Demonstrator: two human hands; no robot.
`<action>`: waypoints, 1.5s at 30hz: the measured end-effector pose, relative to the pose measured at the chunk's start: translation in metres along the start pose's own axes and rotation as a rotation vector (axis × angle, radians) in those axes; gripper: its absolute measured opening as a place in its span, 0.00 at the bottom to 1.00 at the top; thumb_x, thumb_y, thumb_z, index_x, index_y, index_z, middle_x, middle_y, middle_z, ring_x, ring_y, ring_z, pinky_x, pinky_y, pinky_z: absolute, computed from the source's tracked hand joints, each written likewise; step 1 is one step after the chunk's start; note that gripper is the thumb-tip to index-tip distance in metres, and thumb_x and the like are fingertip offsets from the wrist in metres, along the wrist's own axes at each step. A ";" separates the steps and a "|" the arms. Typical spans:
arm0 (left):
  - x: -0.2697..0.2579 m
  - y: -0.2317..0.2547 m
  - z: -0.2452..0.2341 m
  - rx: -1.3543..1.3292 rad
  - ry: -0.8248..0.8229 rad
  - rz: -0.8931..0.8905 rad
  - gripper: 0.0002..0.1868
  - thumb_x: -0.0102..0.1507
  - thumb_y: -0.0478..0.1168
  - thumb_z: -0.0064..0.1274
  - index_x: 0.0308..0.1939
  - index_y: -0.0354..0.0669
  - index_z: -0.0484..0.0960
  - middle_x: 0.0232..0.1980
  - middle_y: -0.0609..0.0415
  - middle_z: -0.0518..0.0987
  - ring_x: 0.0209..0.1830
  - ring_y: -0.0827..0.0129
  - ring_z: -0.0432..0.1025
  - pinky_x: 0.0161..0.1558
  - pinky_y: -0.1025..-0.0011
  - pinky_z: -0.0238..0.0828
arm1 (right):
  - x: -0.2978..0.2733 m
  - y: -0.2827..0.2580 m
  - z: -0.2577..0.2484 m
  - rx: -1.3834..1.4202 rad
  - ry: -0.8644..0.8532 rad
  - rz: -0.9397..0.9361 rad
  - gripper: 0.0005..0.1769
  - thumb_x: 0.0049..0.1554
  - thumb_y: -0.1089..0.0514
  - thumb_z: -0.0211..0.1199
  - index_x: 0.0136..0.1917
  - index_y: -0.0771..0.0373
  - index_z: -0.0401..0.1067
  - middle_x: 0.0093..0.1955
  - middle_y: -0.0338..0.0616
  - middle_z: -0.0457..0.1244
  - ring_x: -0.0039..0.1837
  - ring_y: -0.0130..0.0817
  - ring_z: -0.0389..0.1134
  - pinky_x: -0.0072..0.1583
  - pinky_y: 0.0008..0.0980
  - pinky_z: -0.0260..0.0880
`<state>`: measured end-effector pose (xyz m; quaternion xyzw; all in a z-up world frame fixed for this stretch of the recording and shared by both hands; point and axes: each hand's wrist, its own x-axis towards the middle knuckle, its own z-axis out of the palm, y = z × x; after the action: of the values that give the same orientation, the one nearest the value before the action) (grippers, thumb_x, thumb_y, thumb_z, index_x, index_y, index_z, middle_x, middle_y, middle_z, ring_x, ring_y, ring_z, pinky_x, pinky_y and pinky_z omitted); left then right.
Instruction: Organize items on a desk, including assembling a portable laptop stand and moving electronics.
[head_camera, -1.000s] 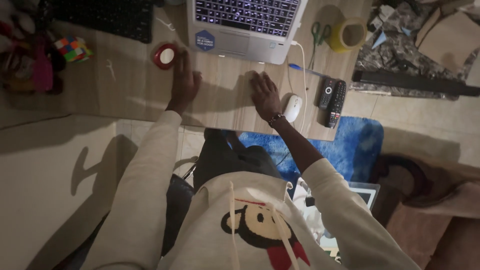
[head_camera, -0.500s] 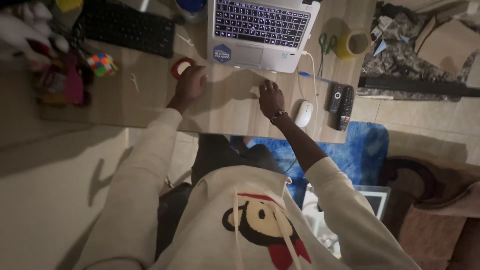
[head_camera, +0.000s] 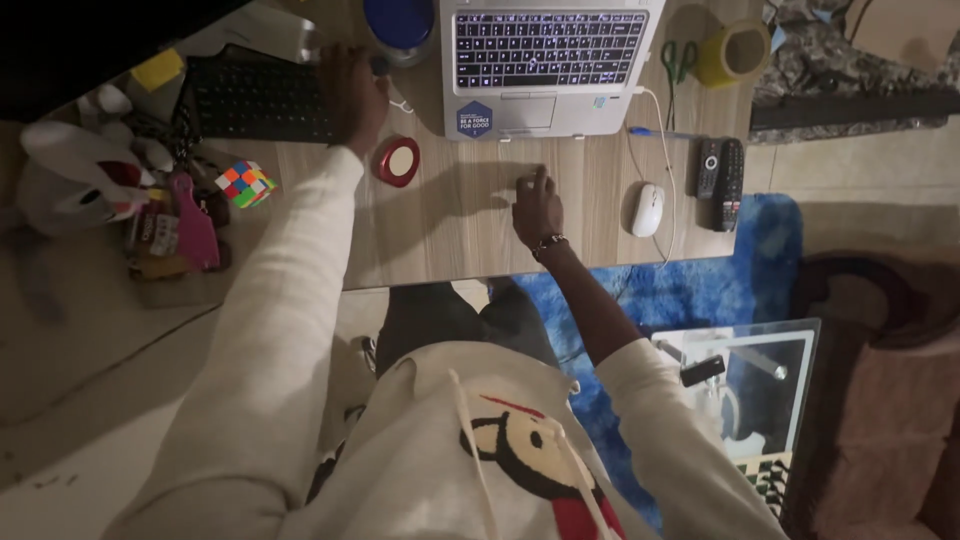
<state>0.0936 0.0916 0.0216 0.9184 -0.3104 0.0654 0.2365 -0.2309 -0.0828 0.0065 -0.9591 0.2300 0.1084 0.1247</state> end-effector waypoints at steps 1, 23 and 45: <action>0.002 -0.003 0.006 0.016 0.026 0.016 0.20 0.55 0.41 0.69 0.49 0.42 0.82 0.56 0.39 0.75 0.62 0.40 0.63 0.61 0.41 0.55 | -0.003 -0.001 0.001 0.007 0.041 -0.012 0.29 0.51 0.59 0.69 0.64 0.67 0.67 0.73 0.68 0.51 0.67 0.63 0.62 0.54 0.49 0.76; -0.090 0.092 -0.034 -0.410 -0.052 0.073 0.20 0.56 0.35 0.71 0.51 0.46 0.83 0.51 0.52 0.79 0.57 0.57 0.70 0.59 0.54 0.65 | 0.000 -0.021 -0.015 1.011 -0.186 0.310 0.21 0.64 0.48 0.58 0.65 0.62 0.74 0.57 0.57 0.72 0.57 0.50 0.75 0.56 0.45 0.77; -0.153 0.077 -0.056 -0.888 -0.210 -0.133 0.21 0.62 0.29 0.57 0.60 0.35 0.76 0.60 0.44 0.76 0.60 0.54 0.72 0.55 0.61 0.74 | 0.025 -0.114 -0.010 1.816 -0.337 0.229 0.15 0.69 0.56 0.58 0.65 0.65 0.72 0.53 0.41 0.66 0.51 0.28 0.70 0.51 0.30 0.70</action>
<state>-0.0736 0.1475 0.0599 0.7477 -0.2709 -0.1827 0.5781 -0.1543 0.0025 0.0313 -0.4369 0.2988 0.0362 0.8477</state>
